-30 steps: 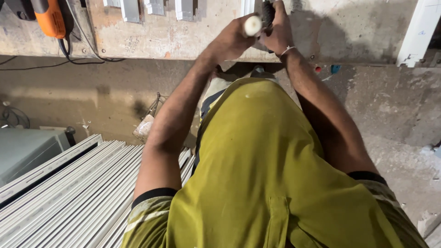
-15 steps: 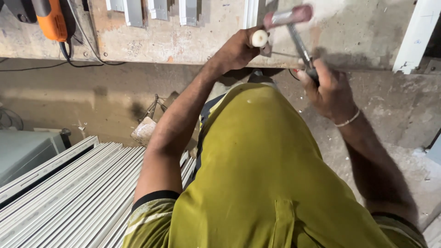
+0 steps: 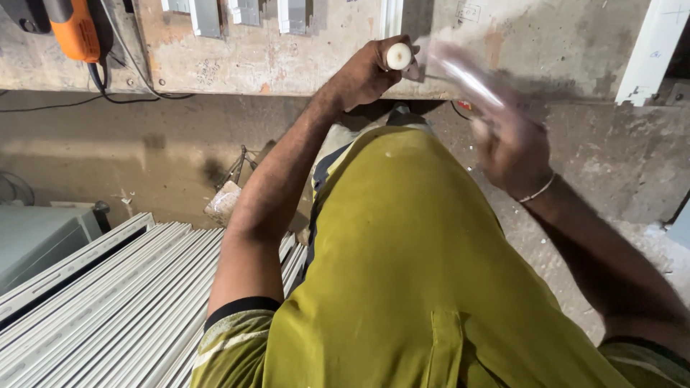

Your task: Fitting and assembling white metal profiles using an angle grinder, hammer, and chisel.

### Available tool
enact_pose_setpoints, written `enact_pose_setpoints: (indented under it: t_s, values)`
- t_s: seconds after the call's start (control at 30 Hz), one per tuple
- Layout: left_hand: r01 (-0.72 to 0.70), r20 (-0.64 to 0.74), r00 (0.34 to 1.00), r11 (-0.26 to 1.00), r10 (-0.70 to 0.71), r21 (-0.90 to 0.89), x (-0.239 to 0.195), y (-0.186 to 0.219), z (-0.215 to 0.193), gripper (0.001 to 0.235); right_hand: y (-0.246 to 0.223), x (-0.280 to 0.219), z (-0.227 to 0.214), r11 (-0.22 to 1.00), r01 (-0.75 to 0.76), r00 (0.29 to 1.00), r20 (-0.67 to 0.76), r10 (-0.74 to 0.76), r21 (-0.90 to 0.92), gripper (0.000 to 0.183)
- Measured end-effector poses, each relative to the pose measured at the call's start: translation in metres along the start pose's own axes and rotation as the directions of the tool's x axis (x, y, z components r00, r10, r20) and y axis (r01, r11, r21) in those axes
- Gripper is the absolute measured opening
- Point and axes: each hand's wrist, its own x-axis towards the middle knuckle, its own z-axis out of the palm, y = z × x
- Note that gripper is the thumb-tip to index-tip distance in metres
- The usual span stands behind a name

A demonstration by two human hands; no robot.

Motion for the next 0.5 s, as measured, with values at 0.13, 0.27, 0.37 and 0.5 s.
enact_pose_setpoints:
  t_s: [0.13,0.27,0.37,0.5]
  values:
    - [-0.118,0.025,0.993,0.992,0.119,-0.038,-0.001,-0.006,0.000,0.030,-0.044,0.038,-0.044,0.996,-0.071,0.946,0.315,0.083,-0.050,0.030]
    - [-0.145,-0.080,0.987,0.983,0.136,-0.114,0.008,-0.043,-0.004,0.027,-0.055,0.045,-0.043,0.973,-0.083,0.997,0.019,0.081,0.215,0.027]
    - [0.025,-0.185,0.980,0.972,-0.070,-0.234,0.005,-0.043,-0.006,0.023,-0.024,0.051,-0.004,0.917,-0.215,0.975,0.028,0.218,0.335,0.028]
    - [-0.097,-0.001,0.995,0.995,0.097,-0.038,-0.023,0.011,0.008,0.016,0.014,0.076,0.076,0.844,-0.326,0.945,0.137,0.296,0.427,0.034]
